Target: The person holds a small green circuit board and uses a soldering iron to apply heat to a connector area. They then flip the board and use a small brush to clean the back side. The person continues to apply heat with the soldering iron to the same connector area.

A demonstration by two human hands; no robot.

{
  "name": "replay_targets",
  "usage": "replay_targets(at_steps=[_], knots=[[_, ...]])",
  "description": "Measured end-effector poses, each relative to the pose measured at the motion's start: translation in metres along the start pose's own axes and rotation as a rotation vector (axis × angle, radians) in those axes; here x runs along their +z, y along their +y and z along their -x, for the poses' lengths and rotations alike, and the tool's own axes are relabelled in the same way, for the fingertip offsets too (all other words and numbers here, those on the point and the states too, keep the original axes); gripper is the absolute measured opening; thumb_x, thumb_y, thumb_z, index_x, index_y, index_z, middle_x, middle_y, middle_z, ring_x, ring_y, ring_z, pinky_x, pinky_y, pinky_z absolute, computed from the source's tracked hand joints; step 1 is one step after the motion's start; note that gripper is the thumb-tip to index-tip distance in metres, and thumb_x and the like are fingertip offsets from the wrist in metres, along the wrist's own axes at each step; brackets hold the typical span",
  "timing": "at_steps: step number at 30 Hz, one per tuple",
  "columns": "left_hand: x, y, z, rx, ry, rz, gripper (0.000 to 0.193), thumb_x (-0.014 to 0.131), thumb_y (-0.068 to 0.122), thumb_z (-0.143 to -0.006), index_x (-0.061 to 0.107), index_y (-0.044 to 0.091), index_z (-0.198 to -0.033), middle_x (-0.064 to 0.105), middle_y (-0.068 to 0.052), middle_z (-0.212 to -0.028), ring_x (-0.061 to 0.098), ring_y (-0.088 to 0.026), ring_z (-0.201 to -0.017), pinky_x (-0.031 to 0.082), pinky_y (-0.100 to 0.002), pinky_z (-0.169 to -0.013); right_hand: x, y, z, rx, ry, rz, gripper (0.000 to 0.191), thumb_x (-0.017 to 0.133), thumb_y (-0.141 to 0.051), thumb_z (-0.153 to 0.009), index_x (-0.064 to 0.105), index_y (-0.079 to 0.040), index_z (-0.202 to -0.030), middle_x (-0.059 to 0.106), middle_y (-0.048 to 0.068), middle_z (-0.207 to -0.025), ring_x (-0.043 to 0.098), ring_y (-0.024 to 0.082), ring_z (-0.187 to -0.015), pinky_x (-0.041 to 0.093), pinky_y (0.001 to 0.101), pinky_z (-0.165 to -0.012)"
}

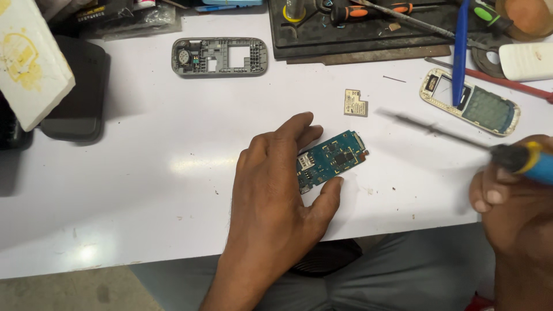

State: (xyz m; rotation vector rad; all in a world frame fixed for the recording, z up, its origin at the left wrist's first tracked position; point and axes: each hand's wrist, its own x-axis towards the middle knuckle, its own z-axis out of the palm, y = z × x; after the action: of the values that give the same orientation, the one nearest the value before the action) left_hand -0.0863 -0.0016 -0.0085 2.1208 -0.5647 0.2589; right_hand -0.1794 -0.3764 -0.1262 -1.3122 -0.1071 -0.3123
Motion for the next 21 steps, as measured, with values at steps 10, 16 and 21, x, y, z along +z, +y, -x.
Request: replay_targets(at_steps=[10, 16, 21], knots=[[0.001, -0.001, -0.001, 0.009, -0.035, 0.002, 0.080, 0.084, 0.015, -0.077, 0.043, -0.001, -0.145, 0.070, -0.010, -0.129, 0.061, -0.026, -0.113, 0.044, -0.044, -0.099, 0.002, -0.004, 0.001, -0.001, 0.029, 0.083, 0.029, 0.064, -0.030, -0.116, 0.054, -0.007, -0.130, 0.064, 0.008, -0.097, 0.062, 0.015, -0.074, 0.053, 0.0341, -0.066], [0.003, 0.003, -0.004, 0.005, -0.056, -0.024, 0.082, 0.084, 0.015, -0.076, 0.043, -0.002, -0.145, 0.068, -0.014, -0.131, 0.060, -0.029, -0.114, 0.042, -0.046, -0.097, 0.051, -0.035, 0.006, -0.050, 0.022, 0.507, 0.032, 0.061, -0.025, -0.108, 0.052, -0.006, -0.132, 0.066, 0.015, -0.096, 0.069, 0.019, -0.077, 0.060, 0.0339, -0.074], [0.011, 0.008, -0.001, 0.014, -0.015, -0.036, 0.075, 0.082, 0.012, -0.080, 0.047, -0.001, -0.144, 0.068, -0.015, -0.130, 0.059, -0.032, -0.116, 0.041, -0.046, -0.100, 0.088, -0.047, 0.010, -0.035, 0.070, 0.588, 0.029, 0.064, -0.023, -0.103, 0.052, -0.006, -0.122, 0.066, 0.019, -0.100, 0.069, 0.020, -0.080, 0.060, 0.0334, -0.078]])
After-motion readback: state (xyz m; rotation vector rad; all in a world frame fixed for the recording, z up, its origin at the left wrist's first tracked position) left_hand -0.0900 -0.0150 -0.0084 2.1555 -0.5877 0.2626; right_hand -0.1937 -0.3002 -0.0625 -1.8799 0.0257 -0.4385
